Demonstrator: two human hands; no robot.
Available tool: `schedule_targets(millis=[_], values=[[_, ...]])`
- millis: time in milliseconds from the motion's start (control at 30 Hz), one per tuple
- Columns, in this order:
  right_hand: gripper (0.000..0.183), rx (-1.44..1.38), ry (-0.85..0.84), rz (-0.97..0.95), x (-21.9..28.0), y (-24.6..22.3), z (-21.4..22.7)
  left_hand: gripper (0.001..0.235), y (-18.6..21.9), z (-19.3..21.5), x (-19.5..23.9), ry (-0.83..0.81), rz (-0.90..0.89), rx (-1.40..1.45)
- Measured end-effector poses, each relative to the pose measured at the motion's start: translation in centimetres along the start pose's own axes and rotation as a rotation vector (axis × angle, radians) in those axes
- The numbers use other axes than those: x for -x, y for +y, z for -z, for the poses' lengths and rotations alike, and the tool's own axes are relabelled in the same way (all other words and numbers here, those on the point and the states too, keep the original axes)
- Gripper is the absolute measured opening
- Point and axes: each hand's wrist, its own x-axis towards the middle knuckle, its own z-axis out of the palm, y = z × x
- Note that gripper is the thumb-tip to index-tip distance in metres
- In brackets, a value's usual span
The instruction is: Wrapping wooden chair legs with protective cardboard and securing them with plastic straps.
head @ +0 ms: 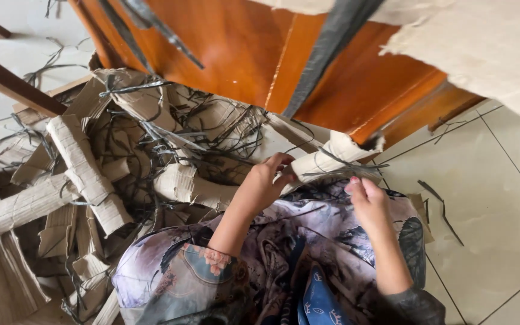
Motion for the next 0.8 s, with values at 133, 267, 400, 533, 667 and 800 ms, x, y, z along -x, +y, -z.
schedule_targets(millis=[133, 267, 400, 533, 667, 800], values=[[0.022, -0.119, 0.126, 0.111, 4.4, -6.0, -0.8, 0.033, -0.5, -0.5, -0.4, 0.066, 0.061, 0.121], [0.011, -0.158, 0.245, 0.379, 4.9, -7.6, -3.9, 0.009, -0.4, -0.5, -0.5, 0.182, 0.106, 0.097], [0.022, -0.218, 0.302, 0.540, 3.7, -6.9, -6.8, 0.006, -0.4, -1.2, -0.6, 0.274, 0.087, 0.109], [0.028, -0.234, 0.314, 0.548, 2.8, -7.2, -7.3, 0.003, -0.7, -1.6, -1.2, 0.348, 0.054, 0.106], [0.034, -0.345, 0.221, 0.454, 2.8, -7.7, -7.2, 0.006, -0.3, -1.7, -1.1, 0.384, 0.113, 0.251], [0.035, -0.458, 0.152, 0.272, 0.9, -3.9, -9.8, 0.012, 0.9, -1.2, -0.1, 0.408, 0.104, 0.269]])
